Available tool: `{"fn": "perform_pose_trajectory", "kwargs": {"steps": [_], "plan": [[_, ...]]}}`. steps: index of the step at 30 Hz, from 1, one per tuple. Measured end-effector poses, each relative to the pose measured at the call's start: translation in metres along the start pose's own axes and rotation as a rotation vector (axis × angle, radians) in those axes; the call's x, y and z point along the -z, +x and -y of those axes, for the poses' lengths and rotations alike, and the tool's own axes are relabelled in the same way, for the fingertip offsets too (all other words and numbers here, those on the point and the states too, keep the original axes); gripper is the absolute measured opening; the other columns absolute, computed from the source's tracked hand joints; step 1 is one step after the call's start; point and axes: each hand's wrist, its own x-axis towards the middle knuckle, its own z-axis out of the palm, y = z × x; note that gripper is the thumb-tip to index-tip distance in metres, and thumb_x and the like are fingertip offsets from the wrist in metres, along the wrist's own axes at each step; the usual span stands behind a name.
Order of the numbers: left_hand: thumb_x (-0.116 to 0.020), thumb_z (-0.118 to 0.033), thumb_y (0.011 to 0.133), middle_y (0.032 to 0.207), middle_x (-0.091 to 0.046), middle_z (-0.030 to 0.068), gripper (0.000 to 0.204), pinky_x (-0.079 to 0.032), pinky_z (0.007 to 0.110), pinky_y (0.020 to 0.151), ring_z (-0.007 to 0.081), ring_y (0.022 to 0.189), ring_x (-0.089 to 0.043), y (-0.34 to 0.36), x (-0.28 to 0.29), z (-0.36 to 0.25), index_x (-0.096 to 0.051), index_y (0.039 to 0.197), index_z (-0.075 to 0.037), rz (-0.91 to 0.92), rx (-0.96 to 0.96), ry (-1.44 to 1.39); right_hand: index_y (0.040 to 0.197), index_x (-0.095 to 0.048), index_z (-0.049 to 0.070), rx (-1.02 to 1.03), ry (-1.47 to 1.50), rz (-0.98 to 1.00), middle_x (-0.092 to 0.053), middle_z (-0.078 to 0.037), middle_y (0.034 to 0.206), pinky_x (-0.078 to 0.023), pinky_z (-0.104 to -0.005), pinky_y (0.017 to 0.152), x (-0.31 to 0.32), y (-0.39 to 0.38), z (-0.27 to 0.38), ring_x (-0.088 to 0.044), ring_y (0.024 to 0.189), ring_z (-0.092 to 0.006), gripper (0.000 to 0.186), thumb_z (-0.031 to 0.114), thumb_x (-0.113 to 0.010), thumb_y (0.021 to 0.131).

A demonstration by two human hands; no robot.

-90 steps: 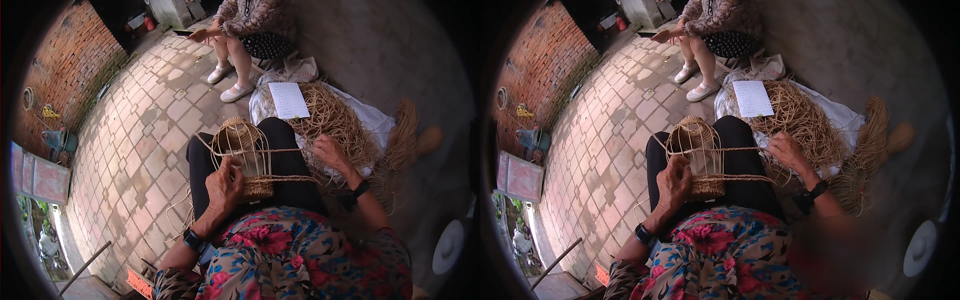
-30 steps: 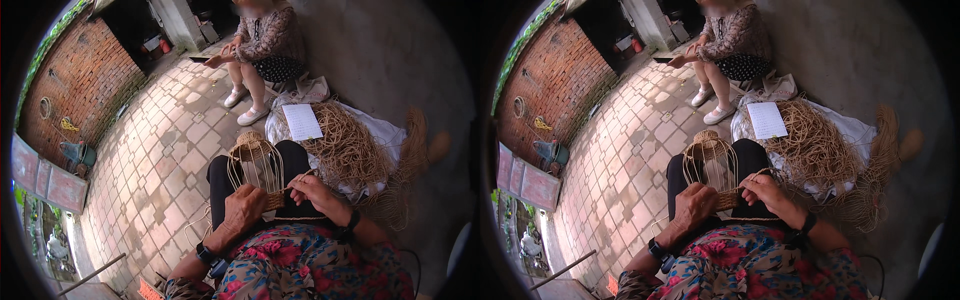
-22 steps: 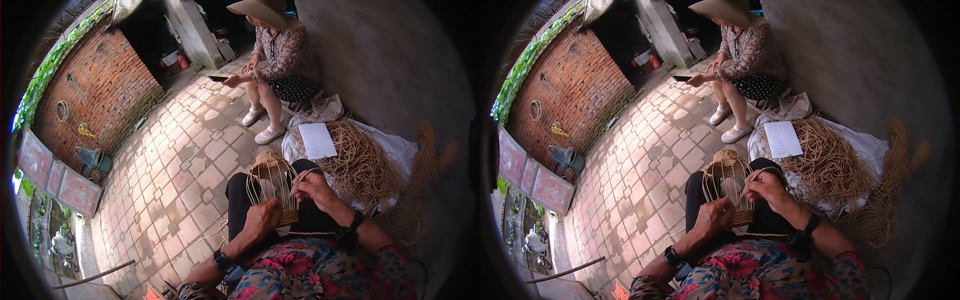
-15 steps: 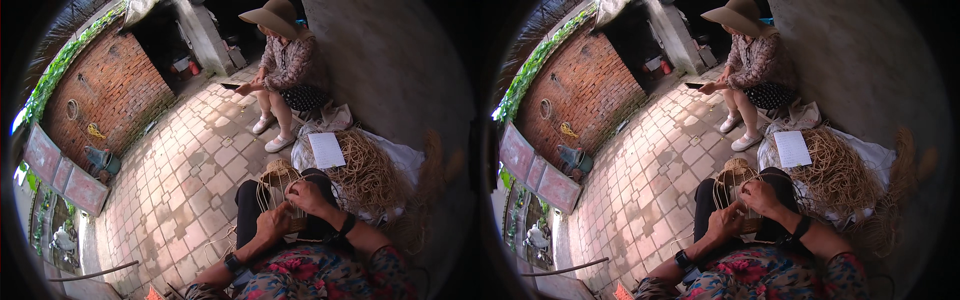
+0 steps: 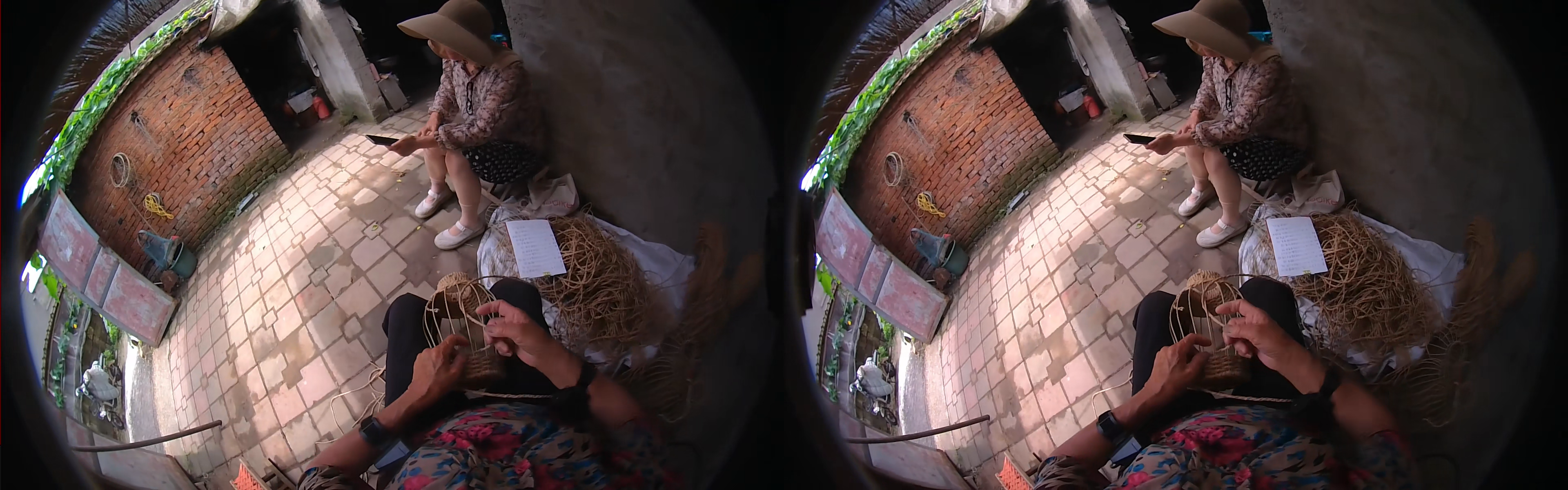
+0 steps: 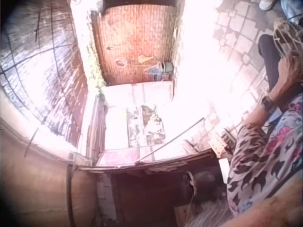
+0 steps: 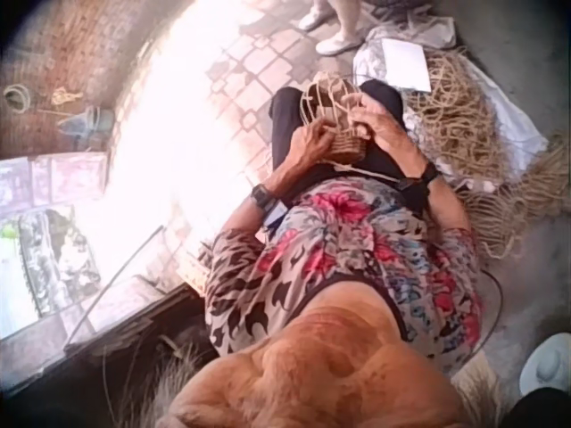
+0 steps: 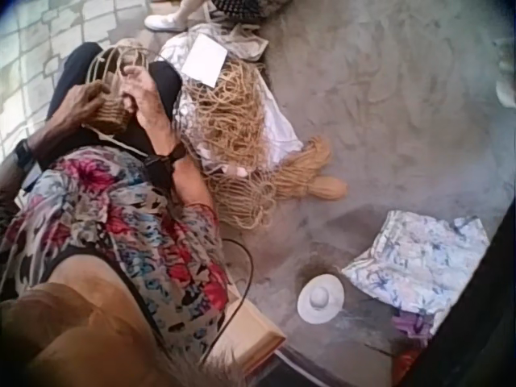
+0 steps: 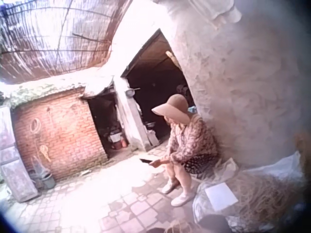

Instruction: Weaving a basket using straw or natural fibers.

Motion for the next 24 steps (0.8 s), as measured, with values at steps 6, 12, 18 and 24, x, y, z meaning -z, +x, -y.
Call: {"fn": "perform_pose_trajectory", "kwargs": {"steps": [6, 12, 18, 24], "plan": [[-0.053, -0.024, 0.09, 0.083, -0.065, 0.0178, 0.025, -0.052, 0.038, 0.069, 0.032, 0.074, -0.066, 0.023, 0.001, 0.026, -0.063, 0.102, -0.004, 0.235, -0.291, 0.088, 0.114, -0.054, 0.002, -0.094, -0.139, -0.012, -0.059, 0.0, 0.076, -0.042, -0.0174, 0.052, 0.046, -0.037, -0.011, -0.052, 0.058, -0.005, 0.028, 0.023, -0.052, 0.095], [-0.052, -0.021, 0.091, 0.077, -0.06, 0.0039, 0.025, -0.052, 0.027, 0.062, 0.0115, 0.07, -0.062, 0.034, 0.028, -0.004, -0.059, 0.104, 0.0, 0.629, 0.227, -0.417, 0.094, -0.06, 0.004, 0.118, -0.588, -0.243, -0.057, 0.002, 0.078, -0.042, -0.0178, 0.051, 0.062, -0.021, 0.008, -0.053, 0.062, -0.0041, 0.018, 0.021, -0.058, 0.091], [-0.052, -0.024, 0.092, 0.085, -0.062, 0.0063, 0.027, -0.053, 0.027, 0.068, 0.014, 0.073, -0.065, 0.03, 0.024, -0.012, -0.058, 0.102, 0.0, 0.573, 0.313, -0.547, 0.091, -0.058, 0.005, 0.109, -0.38, -0.185, -0.057, 0.001, 0.077, -0.045, -0.0194, 0.055, 0.046, 0.024, 0.015, -0.055, 0.065, -0.0049, 0.01, 0.014, -0.061, 0.088], [-0.052, -0.024, 0.094, 0.082, -0.061, 0.0061, 0.027, -0.055, 0.028, 0.064, 0.0161, 0.071, -0.066, 0.019, 0.012, -0.004, -0.057, 0.101, 0.002, 0.453, 0.313, -0.659, 0.084, -0.06, 0.005, 0.39, -1.087, -0.387, -0.061, -0.011, 0.079, -0.05, -0.0406, 0.064, 0.014, 0.052, -0.006, -0.062, 0.071, -0.0297, 0.011, 0.016, -0.064, 0.082]]}}
